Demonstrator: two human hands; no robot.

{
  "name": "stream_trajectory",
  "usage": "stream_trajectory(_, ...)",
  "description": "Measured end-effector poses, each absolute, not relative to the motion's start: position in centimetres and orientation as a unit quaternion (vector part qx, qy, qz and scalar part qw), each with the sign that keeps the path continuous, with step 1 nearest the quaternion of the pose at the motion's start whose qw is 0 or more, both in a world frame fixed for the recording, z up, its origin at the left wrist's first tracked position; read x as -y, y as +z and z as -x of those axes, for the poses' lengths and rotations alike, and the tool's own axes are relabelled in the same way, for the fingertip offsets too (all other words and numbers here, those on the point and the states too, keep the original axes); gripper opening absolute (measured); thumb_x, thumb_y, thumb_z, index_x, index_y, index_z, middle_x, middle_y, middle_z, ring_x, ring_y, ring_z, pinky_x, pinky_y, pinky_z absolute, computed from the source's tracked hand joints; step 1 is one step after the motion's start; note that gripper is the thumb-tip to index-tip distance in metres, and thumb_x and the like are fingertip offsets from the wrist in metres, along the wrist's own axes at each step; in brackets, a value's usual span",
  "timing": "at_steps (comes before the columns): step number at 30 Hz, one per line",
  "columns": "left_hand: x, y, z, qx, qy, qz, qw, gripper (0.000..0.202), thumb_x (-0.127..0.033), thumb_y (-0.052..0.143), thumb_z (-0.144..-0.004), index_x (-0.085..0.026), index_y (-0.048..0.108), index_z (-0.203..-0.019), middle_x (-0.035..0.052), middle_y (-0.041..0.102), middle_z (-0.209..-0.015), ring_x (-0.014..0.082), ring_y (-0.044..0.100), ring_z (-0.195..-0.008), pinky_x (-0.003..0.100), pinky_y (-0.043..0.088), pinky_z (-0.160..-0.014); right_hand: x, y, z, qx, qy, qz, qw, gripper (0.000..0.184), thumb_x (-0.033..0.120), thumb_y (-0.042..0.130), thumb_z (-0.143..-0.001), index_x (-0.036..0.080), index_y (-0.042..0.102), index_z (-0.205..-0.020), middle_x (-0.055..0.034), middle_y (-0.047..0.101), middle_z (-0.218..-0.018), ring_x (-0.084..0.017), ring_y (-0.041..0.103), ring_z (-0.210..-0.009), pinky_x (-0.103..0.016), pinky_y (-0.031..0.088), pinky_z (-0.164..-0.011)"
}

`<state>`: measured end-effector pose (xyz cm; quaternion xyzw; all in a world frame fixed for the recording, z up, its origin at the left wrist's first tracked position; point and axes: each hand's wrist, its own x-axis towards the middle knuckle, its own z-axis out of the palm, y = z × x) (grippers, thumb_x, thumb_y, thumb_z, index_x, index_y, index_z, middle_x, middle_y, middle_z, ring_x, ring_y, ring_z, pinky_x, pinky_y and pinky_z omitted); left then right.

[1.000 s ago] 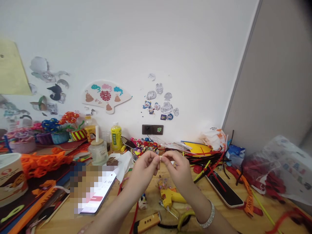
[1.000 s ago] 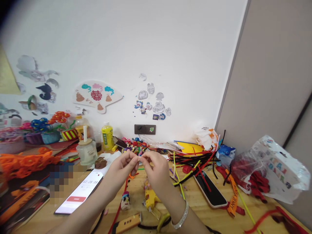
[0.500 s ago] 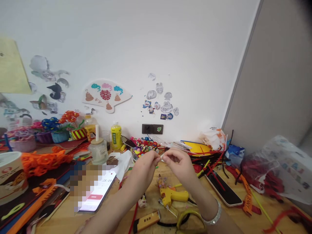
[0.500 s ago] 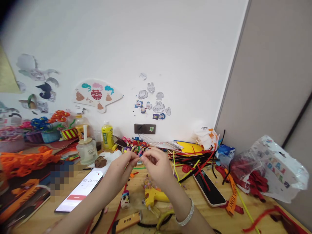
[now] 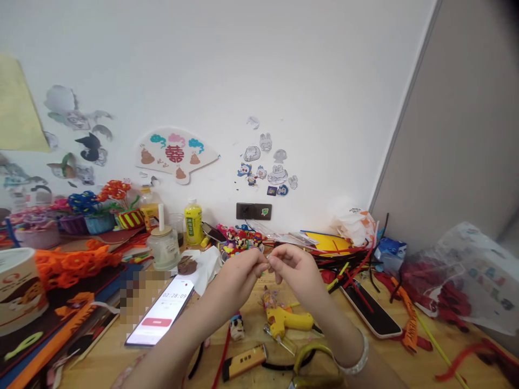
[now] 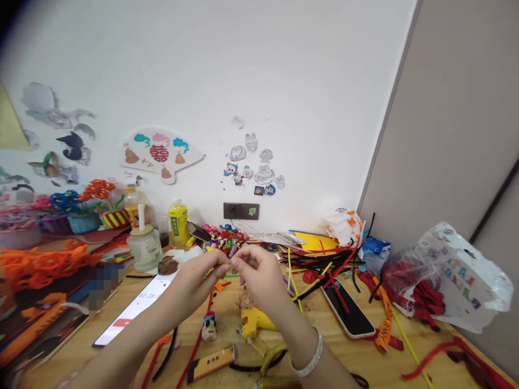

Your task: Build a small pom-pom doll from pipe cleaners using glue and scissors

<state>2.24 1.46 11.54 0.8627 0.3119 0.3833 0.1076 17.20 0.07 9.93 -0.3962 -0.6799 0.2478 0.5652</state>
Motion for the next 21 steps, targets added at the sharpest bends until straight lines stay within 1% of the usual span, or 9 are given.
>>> stream_trajectory(3,-1.22,11.62,-2.37,-0.318,0.407,-0.848,0.122,0.018,-0.024,0.039,-0.084,-0.021,0.045,-0.067,-0.0043,0.048,-0.059,0.0124,0.045,-0.055,0.022,0.033,-0.052,0.31,9.18,-16.67,0.712,-0.022,0.382,0.588,0.017,0.023,0.046,-0.085,0.018,0.060,-0.077,-0.0052,0.063,-0.070,-0.016,0.058,-0.064,-0.028,0.048,-0.059)
stream_trajectory(4,-1.12,11.65,-2.44,-0.319,0.414,-0.843,0.128,0.019,-0.024,0.039,-0.084,-0.021,0.045,-0.066,-0.0042,0.048,-0.059,0.0123,0.044,-0.054,0.022,0.033,-0.051,0.42,8.99,-16.59,0.714,-0.092,0.371,0.586,0.018,0.021,0.044,-0.086,0.017,0.061,-0.079,-0.0071,0.065,-0.073,-0.018,0.059,-0.069,-0.029,0.048,-0.063)
stream_trajectory(6,-0.98,11.69,-2.57,-0.320,0.425,-0.835,0.142,0.019,-0.023,0.040,-0.084,-0.021,0.045,-0.066,-0.0040,0.049,-0.060,0.0121,0.044,-0.054,0.021,0.033,-0.051,0.56,8.75,-16.56,0.718,-0.162,0.356,0.576,0.019,0.017,0.042,-0.087,0.015,0.061,-0.084,-0.0088,0.066,-0.076,-0.018,0.060,-0.072,-0.030,0.049,-0.067)
stream_trajectory(9,-0.93,11.65,-2.61,-0.320,0.437,-0.827,0.151,0.017,-0.022,0.040,-0.084,-0.021,0.047,-0.068,-0.0035,0.051,-0.061,0.0123,0.045,-0.055,0.021,0.034,-0.052,0.57,8.77,-16.68,0.739,-0.168,0.343,0.555,0.018,0.013,0.043,-0.086,0.016,0.060,-0.090,-0.0082,0.067,-0.080,-0.018,0.061,-0.076,-0.031,0.050,-0.069)
stream_trajectory(13,-1.01,11.47,-2.46,-0.325,0.447,-0.822,0.136,0.018,-0.022,0.039,-0.085,-0.020,0.047,-0.069,-0.0037,0.050,-0.061,0.0122,0.046,-0.057,0.021,0.034,-0.053,0.40,9.02,-16.88,0.765,-0.155,0.321,0.536,0.022,0.012,0.042,-0.086,0.018,0.058,-0.100,-0.0078,0.067,-0.089,-0.018,0.061,-0.084,-0.033,0.050,-0.074)
stream_trajectory(16,-1.10,11.37,-2.38,-0.330,0.443,-0.828,0.098,0.019,-0.024,0.038,-0.086,-0.021,0.045,-0.069,-0.0038,0.049,-0.061,0.0123,0.046,-0.056,0.021,0.034,-0.052,0.27,9.23,-17.04,0.772,-0.162,0.328,0.520,0.020,0.014,0.042,-0.087,0.018,0.059,-0.095,-0.0076,0.067,-0.084,-0.018,0.061,-0.079,-0.033,0.050,-0.070)
stream_trajectory(19,-1.28,11.33,-2.27,-0.328,0.424,-0.844,0.024,0.020,-0.024,0.036,-0.087,-0.021,0.044,-0.068,-0.0028,0.049,-0.061,0.0135,0.046,-0.056,0.023,0.035,-0.053,0.20,9.50,-17.32,0.779,-0.168,0.341,0.499,0.019,0.015,0.041,-0.087,0.017,0.060,-0.088,-0.0076,0.067,-0.079,-0.018,0.060,-0.074,-0.032,0.049,-0.067)
stream_trajectory(21,-1.45,11.29,-2.17,-0.326,0.403,-0.855,-0.026,0.022,-0.024,0.035,-0.087,-0.021,0.044,-0.067,-0.0021,0.048,-0.061,0.0146,0.046,-0.057,0.024,0.035,-0.053,0.22,9.71,-17.53,0.785,-0.142,0.348,0.493,0.018,0.016,0.042,-0.087,0.017,0.060,-0.085,-0.0066,0.066,-0.077,-0.017,0.060,-0.072,-0.030,0.048,-0.065)
